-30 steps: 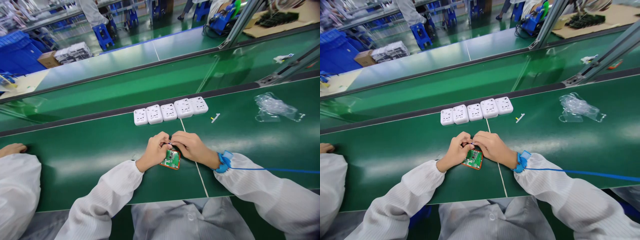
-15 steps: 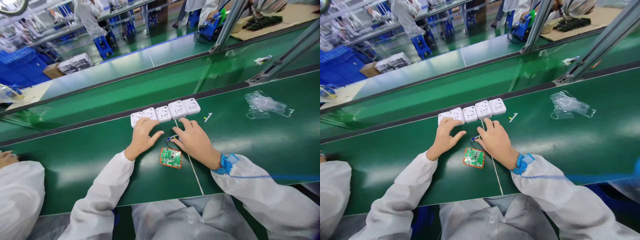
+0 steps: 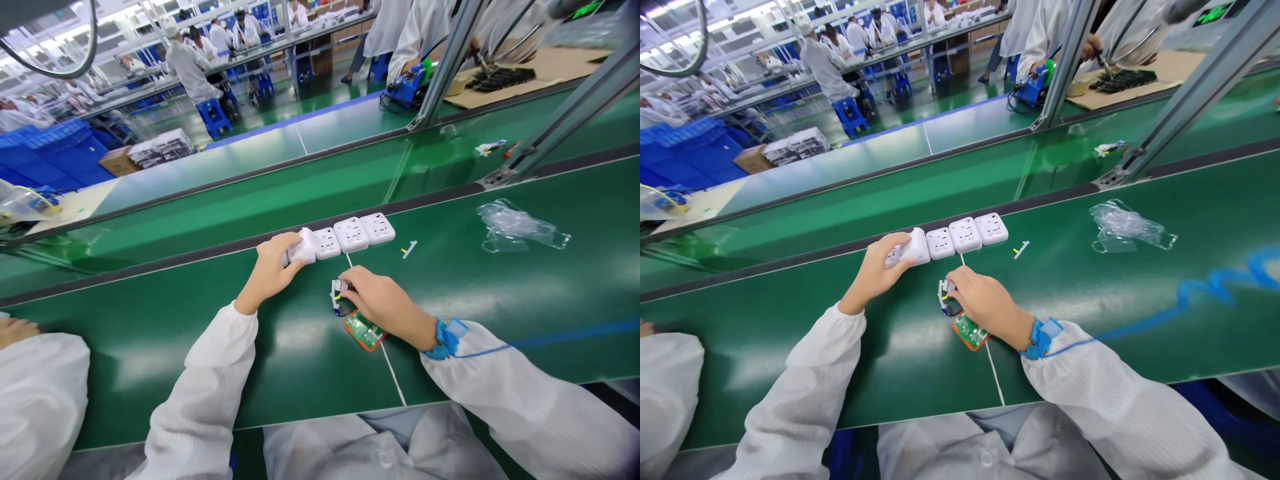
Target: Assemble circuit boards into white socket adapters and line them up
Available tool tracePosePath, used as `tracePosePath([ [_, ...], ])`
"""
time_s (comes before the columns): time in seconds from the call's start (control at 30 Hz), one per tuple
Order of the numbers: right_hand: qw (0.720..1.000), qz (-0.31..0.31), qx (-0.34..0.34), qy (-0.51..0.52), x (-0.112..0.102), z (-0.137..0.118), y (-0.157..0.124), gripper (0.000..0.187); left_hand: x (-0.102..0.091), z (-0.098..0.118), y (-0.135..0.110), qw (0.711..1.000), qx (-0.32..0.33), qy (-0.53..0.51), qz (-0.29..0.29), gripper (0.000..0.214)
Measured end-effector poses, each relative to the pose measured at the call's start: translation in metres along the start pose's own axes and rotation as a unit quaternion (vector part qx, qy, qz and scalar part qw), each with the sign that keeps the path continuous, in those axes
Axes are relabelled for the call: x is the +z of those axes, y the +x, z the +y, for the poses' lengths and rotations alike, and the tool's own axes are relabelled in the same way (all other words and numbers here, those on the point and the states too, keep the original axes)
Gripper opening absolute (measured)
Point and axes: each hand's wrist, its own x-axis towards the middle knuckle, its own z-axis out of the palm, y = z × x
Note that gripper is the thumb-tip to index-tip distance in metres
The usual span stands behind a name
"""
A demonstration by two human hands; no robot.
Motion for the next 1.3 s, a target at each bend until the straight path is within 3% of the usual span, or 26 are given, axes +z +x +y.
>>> tracePosePath([
  [0.1, 0.99, 0.073, -0.107, 0.049, 0.0, -0.002, 0.001, 0.013, 0.011, 0.017, -0.018, 0.99, 0.008, -0.135, 0.048, 0.036],
  [0.17, 0.981, 0.097, -0.156, 0.065, -0.001, -0.005, 0.002, 0.016, 0.026, 0.027, -0.03, 0.977, -0.058, -0.19, 0.075, 0.044],
  [0.3, 0.975, 0.123, -0.179, 0.051, 0.0, -0.01, 0.005, 0.016, 0.053, 0.035, -0.044, 0.945, -0.199, -0.247, 0.077, 0.056],
  [0.47, 0.965, 0.168, -0.201, -0.011, 0.01, -0.011, 0.009, 0.019, 0.062, 0.032, -0.045, 0.936, -0.206, -0.276, 0.074, 0.057],
  [0.77, 0.98, 0.168, -0.108, -0.011, 0.018, -0.007, 0.009, 0.024, 0.065, 0.03, -0.045, 0.919, -0.197, -0.342, -0.002, 0.035],
  [0.93, 0.984, 0.135, -0.114, -0.002, 0.015, -0.009, 0.012, 0.025, 0.068, 0.033, -0.046, 0.925, -0.202, -0.321, 0.011, 0.028],
  [1.03, 0.988, 0.13, -0.087, -0.002, 0.009, -0.017, 0.012, 0.015, 0.07, 0.036, -0.047, 0.927, -0.218, -0.305, 0.03, 0.028],
  [1.13, 0.994, 0.087, -0.048, 0.037, 0.007, -0.023, 0.009, 0.023, 0.068, 0.037, -0.047, 0.935, -0.219, -0.277, 0.036, 0.039],
  [1.2, 0.995, 0.068, -0.025, 0.066, 0.009, -0.021, 0.007, 0.016, 0.064, 0.036, -0.047, 0.947, -0.162, -0.278, -0.009, 0.05],
  [1.3, 0.989, 0.103, -0.001, 0.107, 0.014, -0.015, 0.004, 0.01, 0.06, 0.033, -0.047, 0.968, -0.064, -0.224, -0.089, 0.078],
])
